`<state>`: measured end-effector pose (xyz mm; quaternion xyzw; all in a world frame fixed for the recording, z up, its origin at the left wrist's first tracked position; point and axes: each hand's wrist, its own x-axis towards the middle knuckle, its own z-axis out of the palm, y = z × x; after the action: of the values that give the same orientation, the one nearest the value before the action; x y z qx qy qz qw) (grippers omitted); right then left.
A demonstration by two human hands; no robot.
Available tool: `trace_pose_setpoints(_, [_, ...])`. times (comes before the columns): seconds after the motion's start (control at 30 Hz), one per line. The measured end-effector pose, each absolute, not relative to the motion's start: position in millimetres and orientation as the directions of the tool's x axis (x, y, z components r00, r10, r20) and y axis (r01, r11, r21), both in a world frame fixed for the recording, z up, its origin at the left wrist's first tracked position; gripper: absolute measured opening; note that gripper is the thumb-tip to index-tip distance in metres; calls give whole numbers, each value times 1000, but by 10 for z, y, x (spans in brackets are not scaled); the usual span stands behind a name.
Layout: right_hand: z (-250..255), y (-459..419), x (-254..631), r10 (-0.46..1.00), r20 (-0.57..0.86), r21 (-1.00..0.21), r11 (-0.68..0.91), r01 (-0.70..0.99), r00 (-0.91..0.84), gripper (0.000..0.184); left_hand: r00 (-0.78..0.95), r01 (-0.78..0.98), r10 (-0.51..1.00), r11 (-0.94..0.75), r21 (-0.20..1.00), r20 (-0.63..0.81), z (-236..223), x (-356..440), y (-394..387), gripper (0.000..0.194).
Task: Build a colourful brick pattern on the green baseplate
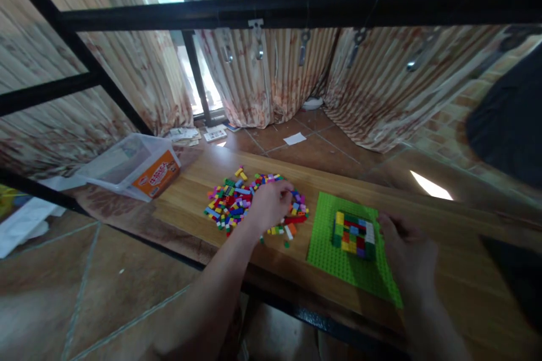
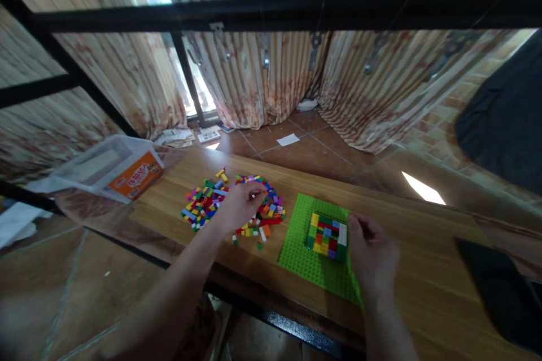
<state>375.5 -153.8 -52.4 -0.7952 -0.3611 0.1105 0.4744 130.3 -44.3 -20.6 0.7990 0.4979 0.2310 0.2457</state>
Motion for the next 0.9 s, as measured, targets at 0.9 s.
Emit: trace_pose_setpoints(0.9, [-589, -1223, 2684, 966, 240, -873, 169, 457, 101, 24, 745, 537, 653, -463, 706, -139, -147, 1027, -358, 20])
